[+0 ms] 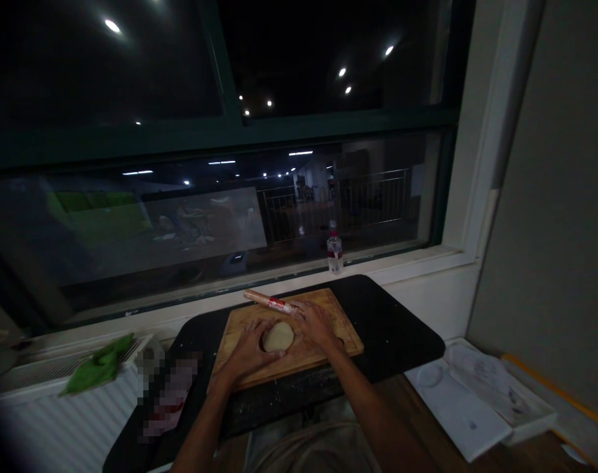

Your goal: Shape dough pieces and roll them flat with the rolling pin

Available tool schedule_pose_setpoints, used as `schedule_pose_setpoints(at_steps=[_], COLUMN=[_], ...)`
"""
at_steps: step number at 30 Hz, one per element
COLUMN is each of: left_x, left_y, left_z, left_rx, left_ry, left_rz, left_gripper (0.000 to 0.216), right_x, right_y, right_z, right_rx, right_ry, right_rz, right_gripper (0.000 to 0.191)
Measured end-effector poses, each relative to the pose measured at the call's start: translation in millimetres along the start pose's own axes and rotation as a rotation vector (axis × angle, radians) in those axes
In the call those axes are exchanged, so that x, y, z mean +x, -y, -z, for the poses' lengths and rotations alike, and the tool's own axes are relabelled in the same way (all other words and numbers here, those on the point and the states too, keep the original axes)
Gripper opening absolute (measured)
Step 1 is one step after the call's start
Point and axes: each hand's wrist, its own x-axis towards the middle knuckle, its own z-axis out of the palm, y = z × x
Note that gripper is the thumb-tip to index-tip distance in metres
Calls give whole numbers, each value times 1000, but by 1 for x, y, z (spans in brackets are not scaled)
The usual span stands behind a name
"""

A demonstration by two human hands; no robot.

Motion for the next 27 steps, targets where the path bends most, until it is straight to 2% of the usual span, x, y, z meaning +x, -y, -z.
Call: schedule_pose_setpoints(at_steps=[4, 11, 18, 27], left_x=[-1, 1, 3, 2], left_y=[2, -2, 4, 6], left_z=[0, -1, -5, -7], left_rx=[-86, -52, -107, -132], left_ry=[-39, -53, -89, -118], left_rz=[-4, 19, 39, 26], left_gripper=[73, 75, 81, 70], right_x=[0, -2, -2, -3], right_y=[-1, -7, -7, -5], right_z=[0, -4, -2, -2], right_rx=[14, 31, 8, 2], right_ry=[10, -1, 9, 24], right_rz=[-1, 6, 15, 23], right_gripper=[40, 39, 41, 41])
